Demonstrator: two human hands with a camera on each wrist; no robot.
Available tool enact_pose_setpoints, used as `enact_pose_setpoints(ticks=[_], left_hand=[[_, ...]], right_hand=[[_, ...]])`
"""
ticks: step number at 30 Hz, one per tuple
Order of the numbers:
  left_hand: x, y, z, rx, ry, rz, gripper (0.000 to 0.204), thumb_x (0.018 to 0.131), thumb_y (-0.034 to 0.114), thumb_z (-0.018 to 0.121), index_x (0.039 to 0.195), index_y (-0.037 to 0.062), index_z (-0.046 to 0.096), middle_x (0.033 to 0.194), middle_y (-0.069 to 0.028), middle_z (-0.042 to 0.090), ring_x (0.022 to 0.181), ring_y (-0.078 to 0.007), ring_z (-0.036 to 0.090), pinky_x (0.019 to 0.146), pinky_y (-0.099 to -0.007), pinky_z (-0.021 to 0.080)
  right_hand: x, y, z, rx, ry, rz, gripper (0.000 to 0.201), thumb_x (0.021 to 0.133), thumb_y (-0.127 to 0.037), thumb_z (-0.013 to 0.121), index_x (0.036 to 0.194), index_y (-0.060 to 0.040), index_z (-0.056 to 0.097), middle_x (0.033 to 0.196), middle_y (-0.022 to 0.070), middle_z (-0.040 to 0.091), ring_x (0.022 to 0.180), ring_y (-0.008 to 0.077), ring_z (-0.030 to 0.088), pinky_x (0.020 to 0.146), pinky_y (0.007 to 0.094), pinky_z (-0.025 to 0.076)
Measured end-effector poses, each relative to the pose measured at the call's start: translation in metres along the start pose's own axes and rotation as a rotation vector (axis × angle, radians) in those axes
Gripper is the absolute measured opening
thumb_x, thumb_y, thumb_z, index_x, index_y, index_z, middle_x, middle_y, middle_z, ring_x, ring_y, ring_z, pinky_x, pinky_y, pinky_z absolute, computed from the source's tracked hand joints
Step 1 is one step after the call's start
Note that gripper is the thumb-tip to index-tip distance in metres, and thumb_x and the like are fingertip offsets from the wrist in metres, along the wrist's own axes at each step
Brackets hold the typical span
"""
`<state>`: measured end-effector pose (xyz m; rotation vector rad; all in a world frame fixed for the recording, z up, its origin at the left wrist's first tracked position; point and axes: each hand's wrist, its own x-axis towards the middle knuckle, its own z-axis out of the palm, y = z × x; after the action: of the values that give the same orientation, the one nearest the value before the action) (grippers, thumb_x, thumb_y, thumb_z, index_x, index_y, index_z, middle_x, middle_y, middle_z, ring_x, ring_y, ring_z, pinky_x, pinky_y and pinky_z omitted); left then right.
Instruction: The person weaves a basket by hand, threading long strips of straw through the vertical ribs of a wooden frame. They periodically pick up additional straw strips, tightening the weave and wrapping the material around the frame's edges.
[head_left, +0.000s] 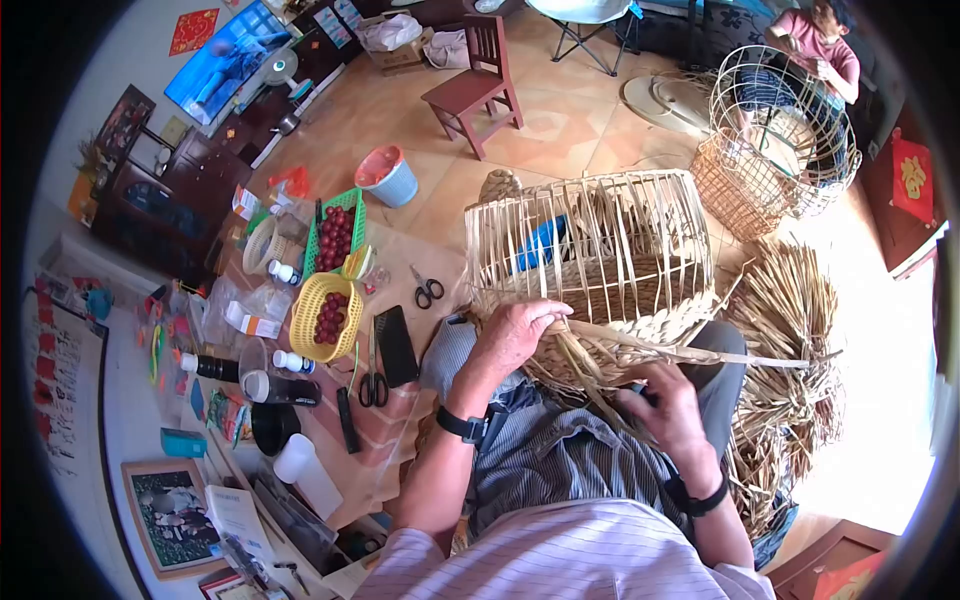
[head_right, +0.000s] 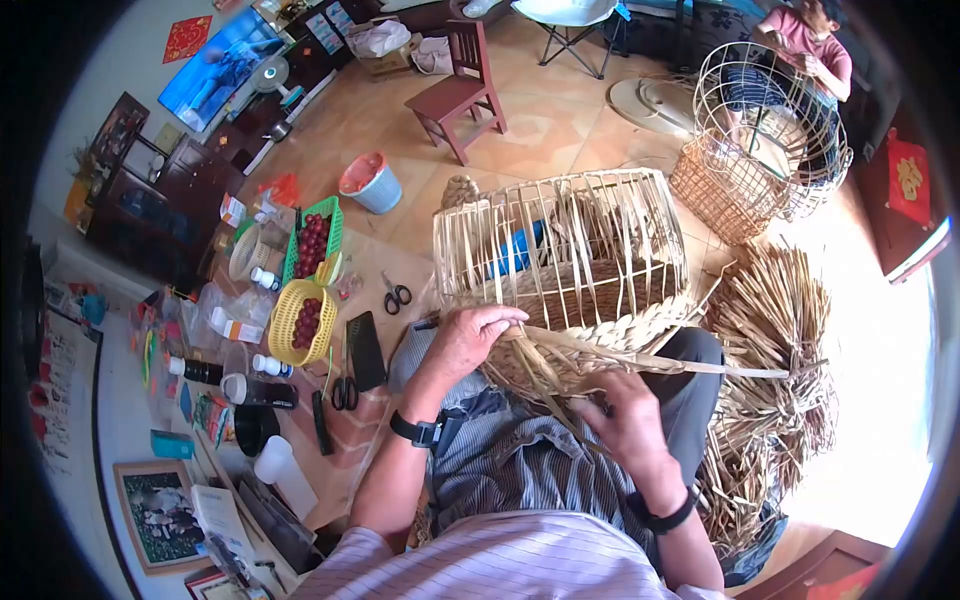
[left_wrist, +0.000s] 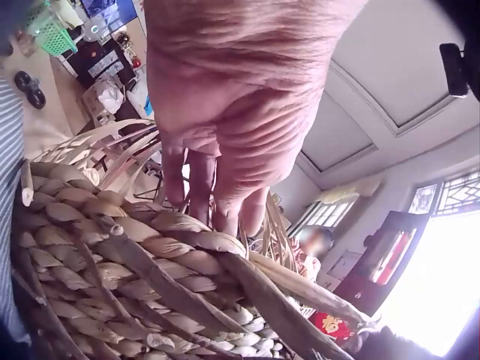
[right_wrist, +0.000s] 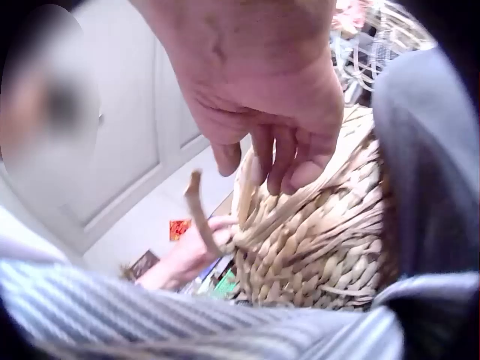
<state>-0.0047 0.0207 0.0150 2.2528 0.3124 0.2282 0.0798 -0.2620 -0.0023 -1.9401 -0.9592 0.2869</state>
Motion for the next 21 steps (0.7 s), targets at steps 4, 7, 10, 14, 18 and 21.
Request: enact_pose_setpoints(ticks=[4,7,10,14,18,21], left_hand=[[-0.001,-0.008,0.006,-0.079,-0.024,0.035,0.025,0.105,0.007,0.059,0.122,0.0056,0.078,0.109,-0.0149,0.081,0.104,-0.0270,0.079,0.091,-0.0363,0.059],[0.004,-0.026,-0.005,-0.132,-0.158,0.122,0.038,0.102,-0.001,0.050,0.132,0.0036,0.072,0.122,-0.0159,0.079,0.117,-0.0276,0.075,0.104,-0.0364,0.056],[0.009,-0.035,-0.013,-0.248,-0.288,0.156,0.050,0.096,-0.010,0.042,0.138,0.0004,0.067,0.132,-0.0172,0.075,0.126,-0.0277,0.071,0.113,-0.0361,0.052],[0.019,-0.042,-0.022,-0.341,-0.434,0.083,0.061,0.087,-0.016,0.043,0.143,-0.0008,0.063,0.136,-0.0152,0.073,0.133,-0.0250,0.066,0.119,-0.0364,0.047],[0.014,-0.037,-0.021,-0.460,-0.416,0.042,0.062,0.086,-0.018,0.045,0.142,0.0008,0.065,0.137,-0.0139,0.072,0.132,-0.0229,0.066,0.117,-0.0349,0.049],[0.014,-0.028,-0.021,-0.409,-0.403,-0.009,0.057,0.088,-0.016,0.047,0.139,-0.0003,0.067,0.134,-0.0125,0.074,0.128,-0.0217,0.069,0.115,-0.0343,0.050]], right_hand=[[0.024,-0.018,0.034,-0.373,-0.050,-0.235,0.046,0.084,-0.028,0.085,0.117,-0.0031,0.063,0.092,0.0176,0.069,0.090,0.0373,0.069,0.086,0.0513,0.053],[0.022,-0.005,0.052,-0.395,-0.140,-0.243,0.031,0.085,-0.014,0.078,0.107,-0.0043,0.059,0.078,0.0155,0.066,0.082,0.0378,0.070,0.082,0.0521,0.053],[0.012,-0.003,0.044,-0.306,-0.225,-0.156,0.023,0.086,-0.005,0.069,0.103,-0.0027,0.054,0.075,0.0180,0.066,0.078,0.0413,0.070,0.074,0.0525,0.054],[0.003,0.013,0.034,-0.097,-0.273,-0.064,0.013,0.096,-0.006,0.065,0.105,-0.0001,0.057,0.077,0.0209,0.066,0.070,0.0385,0.068,0.062,0.0477,0.052],[0.006,-0.004,0.019,0.543,-0.414,0.358,0.016,0.111,-0.018,0.057,0.108,-0.0021,0.061,0.070,0.0007,0.052,0.055,0.0125,0.047,0.050,0.0309,0.038],[0.011,-0.011,0.006,0.922,-0.461,0.612,0.019,0.114,-0.023,0.055,0.110,-0.0044,0.059,0.068,-0.0047,0.042,0.054,0.0061,0.037,0.047,0.0247,0.032]])
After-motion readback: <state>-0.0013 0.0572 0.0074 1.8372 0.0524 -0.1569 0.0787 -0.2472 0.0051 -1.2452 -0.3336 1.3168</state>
